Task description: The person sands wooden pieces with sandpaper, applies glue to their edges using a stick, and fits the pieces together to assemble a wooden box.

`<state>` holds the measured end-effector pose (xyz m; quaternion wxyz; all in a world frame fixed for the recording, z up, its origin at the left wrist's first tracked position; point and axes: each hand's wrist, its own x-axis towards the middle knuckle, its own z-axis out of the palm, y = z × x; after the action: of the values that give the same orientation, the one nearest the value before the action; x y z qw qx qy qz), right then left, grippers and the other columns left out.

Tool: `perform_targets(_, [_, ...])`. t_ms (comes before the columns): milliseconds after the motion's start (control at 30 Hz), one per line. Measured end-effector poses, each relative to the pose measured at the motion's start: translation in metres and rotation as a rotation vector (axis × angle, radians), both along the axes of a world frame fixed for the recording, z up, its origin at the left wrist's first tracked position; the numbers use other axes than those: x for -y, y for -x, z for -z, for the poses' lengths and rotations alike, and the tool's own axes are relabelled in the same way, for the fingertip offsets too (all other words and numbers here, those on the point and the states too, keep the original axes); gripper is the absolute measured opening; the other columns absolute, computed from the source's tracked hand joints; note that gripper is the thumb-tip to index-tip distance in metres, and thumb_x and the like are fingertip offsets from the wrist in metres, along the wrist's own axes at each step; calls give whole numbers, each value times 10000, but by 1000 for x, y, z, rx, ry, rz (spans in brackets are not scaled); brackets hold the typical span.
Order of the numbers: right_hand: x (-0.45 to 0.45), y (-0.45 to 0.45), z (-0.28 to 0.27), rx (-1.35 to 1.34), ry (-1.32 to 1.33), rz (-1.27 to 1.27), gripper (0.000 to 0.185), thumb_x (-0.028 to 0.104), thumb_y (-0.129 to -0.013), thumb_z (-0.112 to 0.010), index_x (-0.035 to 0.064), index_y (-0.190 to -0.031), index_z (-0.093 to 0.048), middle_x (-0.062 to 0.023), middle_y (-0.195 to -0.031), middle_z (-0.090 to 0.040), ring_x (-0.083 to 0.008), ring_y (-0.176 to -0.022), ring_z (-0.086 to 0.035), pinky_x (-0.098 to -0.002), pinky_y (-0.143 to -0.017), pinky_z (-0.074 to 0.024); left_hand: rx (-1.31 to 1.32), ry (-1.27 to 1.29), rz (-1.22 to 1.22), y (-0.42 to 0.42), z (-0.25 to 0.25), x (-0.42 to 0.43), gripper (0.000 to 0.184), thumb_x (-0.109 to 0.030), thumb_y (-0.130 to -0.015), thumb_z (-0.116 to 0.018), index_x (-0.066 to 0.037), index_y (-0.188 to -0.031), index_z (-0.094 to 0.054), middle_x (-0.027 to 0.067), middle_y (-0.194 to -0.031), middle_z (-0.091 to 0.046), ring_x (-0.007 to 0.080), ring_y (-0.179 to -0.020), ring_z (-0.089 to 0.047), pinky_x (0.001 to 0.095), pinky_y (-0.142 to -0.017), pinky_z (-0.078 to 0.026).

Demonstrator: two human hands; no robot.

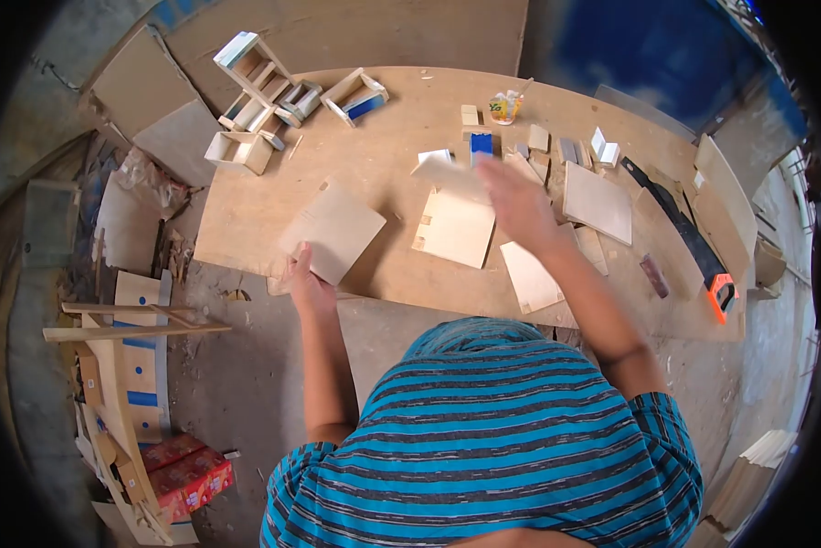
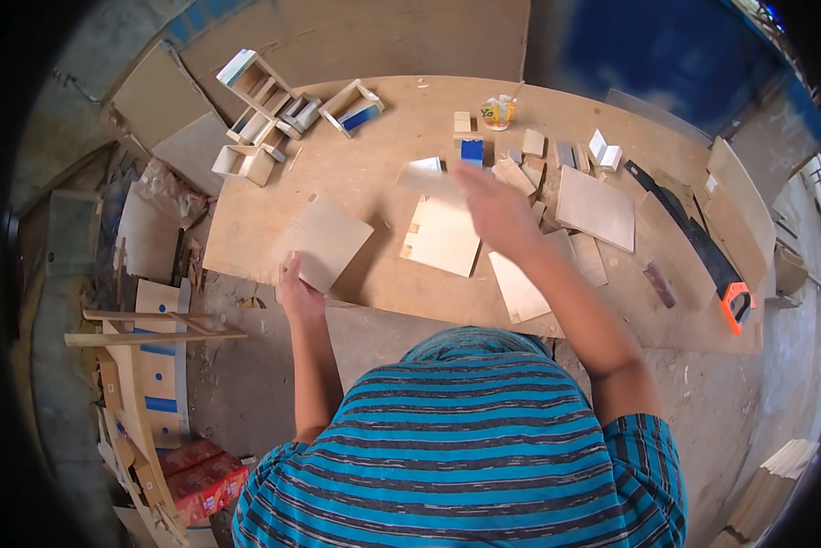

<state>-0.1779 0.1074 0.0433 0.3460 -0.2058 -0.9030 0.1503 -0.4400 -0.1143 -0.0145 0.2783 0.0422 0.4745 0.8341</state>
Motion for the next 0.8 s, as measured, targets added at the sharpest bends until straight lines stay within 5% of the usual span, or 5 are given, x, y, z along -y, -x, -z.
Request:
perform_targets(233, [-47,-20,23,-471,729,231,265,19,-857,-592,-38,-1114,-613,-138,-1179,-616,-205,-1071,-599,-279,-912,-468,-6,10,174,-17,9,-54,396,-92,-919,-540,-49,-1297,-432,92,-1186,-558,223,-1100,-557,366,-935,-465])
perform_targets(400, [-21,-38,12,-411,566,233,256,25,-857,-600,-13,-1109,-630,-130,-1165,-612,-193,-1056,-600,-294,-894,-482,-329,370,-82,-30,17,-87,572,-87,-929,-517,-18,-1443,-276,170,-1407,-421,276,-1300,-412,371,-1059,-345])
perform_targets(633, [46,-44,-12,-293,237,-13,237,27,-844,-611,31,-1077,-655,-103,-1127,-616,-266,-1021,-606,-355,-897,-501,-320,60,574,-75,-34,-75,594,-311,-952,-555,56,-1385,-379,131,-1258,-550,205,-1121,-540,333,-998,-403])
perform_targets(667, [51,-43,-6,-206,112,-78,229,39,-843,-615,48,-1067,-660,-95,-1122,-613,-270,-1026,-603,-366,-899,-502,168,-127,820,-78,-37,-74,508,-308,-949,-560,30,-1317,-467,92,-1163,-602,169,-1040,-580,315,-940,-450])
perform_targets(800, [62,-34,8,38,-81,-226,227,130,-822,-658,119,-1048,-671,-72,-1113,-599,-284,-1059,-583,-391,-900,-502,-49,26,639,-93,-22,-74,350,-148,-891,-628,-1,-1195,-535,68,-1107,-631,149,-961,-618,295,-856,-498])
